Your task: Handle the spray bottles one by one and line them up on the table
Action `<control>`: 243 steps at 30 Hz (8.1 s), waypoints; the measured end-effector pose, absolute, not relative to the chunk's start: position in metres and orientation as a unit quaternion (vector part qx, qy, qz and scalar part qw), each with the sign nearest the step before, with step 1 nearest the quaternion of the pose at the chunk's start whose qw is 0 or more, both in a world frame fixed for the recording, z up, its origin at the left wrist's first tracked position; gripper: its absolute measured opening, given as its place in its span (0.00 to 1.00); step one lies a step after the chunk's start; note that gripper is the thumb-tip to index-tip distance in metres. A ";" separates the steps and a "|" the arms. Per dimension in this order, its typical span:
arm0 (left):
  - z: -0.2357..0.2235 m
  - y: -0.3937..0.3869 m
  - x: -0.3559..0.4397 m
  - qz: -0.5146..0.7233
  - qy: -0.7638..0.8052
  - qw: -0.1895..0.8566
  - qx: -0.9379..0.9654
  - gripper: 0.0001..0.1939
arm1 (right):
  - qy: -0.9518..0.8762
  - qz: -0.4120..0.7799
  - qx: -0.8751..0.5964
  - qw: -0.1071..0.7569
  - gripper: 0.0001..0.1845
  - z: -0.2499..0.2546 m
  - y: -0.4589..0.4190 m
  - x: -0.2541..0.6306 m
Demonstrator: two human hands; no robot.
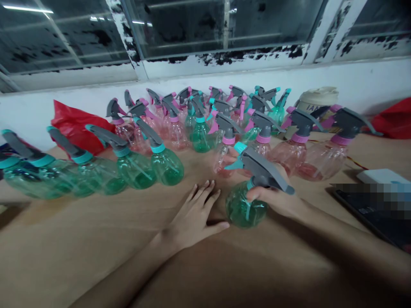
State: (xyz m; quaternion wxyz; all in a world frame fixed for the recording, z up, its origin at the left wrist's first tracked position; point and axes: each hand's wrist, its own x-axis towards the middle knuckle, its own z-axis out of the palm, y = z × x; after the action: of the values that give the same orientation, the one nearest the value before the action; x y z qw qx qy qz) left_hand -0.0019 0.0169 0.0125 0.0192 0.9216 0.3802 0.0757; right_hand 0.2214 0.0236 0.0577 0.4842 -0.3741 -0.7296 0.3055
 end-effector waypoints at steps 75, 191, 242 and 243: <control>0.006 -0.006 -0.034 0.114 0.367 0.013 0.923 0.24 | -0.686 -0.045 -0.662 0.298 0.31 0.080 0.066 0.208; 0.008 0.014 0.008 0.093 0.348 -0.033 0.932 0.39 | -0.701 0.367 -0.313 0.524 0.19 0.066 0.034 0.224; 0.010 0.013 0.010 0.085 0.353 -0.002 0.932 0.38 | -0.734 0.291 -0.340 0.511 0.16 0.069 0.029 0.223; 0.011 0.013 0.010 0.083 0.353 -0.004 0.932 0.38 | -0.734 0.292 -0.340 0.510 0.16 0.068 0.029 0.223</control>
State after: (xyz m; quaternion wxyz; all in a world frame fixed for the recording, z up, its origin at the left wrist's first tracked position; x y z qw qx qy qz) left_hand 0.0098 0.0128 0.0105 -0.0040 0.9319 0.3530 0.0831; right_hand 0.2229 0.0286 0.0683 0.5099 -0.3401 -0.7344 0.2915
